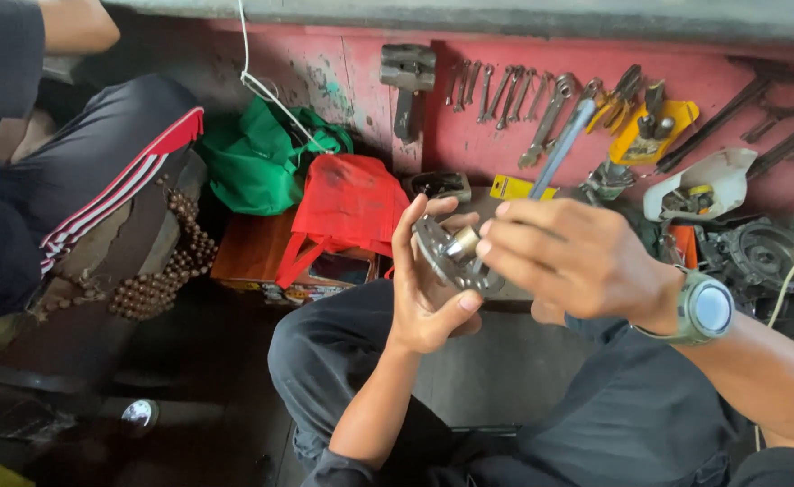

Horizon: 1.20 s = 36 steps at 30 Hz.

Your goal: Cleaning a metal hub component by scraping off dirt and grease using a small tool in a workshop environment.

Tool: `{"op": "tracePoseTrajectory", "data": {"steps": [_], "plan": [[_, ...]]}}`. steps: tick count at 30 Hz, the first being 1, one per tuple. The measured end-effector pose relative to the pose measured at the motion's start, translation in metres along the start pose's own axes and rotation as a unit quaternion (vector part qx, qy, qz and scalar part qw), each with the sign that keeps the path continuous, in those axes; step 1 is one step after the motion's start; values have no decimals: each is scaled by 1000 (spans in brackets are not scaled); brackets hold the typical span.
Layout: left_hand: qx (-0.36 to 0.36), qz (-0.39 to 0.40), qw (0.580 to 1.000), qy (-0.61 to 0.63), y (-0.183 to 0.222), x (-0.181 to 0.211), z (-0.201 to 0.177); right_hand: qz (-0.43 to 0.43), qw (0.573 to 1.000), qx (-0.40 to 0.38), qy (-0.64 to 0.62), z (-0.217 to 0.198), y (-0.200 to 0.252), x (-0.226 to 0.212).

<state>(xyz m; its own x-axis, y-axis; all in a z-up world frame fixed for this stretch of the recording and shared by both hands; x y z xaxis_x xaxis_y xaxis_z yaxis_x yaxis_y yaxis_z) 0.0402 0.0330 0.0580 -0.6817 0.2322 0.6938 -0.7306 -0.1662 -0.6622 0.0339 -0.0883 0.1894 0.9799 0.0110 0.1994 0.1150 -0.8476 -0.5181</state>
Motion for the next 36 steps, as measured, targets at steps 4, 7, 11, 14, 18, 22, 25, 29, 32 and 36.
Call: {"op": "tracePoseTrajectory", "data": {"steps": [4, 7, 11, 14, 18, 22, 25, 29, 32, 36], "plan": [[-8, 1, 1000, 2, 1, 1, 0, 19, 999, -5, 45, 3, 4, 12], [3, -4, 1000, -2, -1, 2, -1, 40, 998, 15, 46, -5, 2, 16], [-2, -3, 1000, 12, 2, -1, 2, 10, 1000, 2, 18, 5, 5, 5], [-5, -9, 1000, 16, 1, 2, 2, 28, 999, 4, 42, -2, 4, 15], [-1, -5, 1000, 4, 2, 0, 0, 14, 1000, 13, 4, 1, 8, 5], [-9, 2, 1000, 7, 1, 1, 1, 7, 999, -10, 38, 4, 4, 7], [2, -4, 1000, -6, -2, 4, -1, 39, 998, 12, 50, -4, 2, 14], [2, -8, 1000, 2, 1, 1, 0, 8, 1000, 2, 16, 6, 5, 5], [-2, -7, 1000, 13, -1, -1, 0, 26, 999, -4, 40, 2, 7, 15], [4, -14, 1000, 6, -1, -2, 0, 15, 1000, 18, 20, -1, 6, 8]]}}
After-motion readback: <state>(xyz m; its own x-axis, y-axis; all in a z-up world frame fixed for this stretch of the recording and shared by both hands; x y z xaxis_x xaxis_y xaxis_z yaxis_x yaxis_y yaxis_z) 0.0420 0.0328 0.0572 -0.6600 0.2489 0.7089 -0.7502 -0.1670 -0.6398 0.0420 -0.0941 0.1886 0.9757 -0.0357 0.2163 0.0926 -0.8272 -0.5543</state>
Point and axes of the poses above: each hand's wrist, its own y-axis away from the middle knuckle, its own z-axis out of the palm, x = y × z, the point moved 7 cm from there along -y, towards the middle knuckle, and after that the axes turned 13 degrees about -y, right-handed, at the moved point
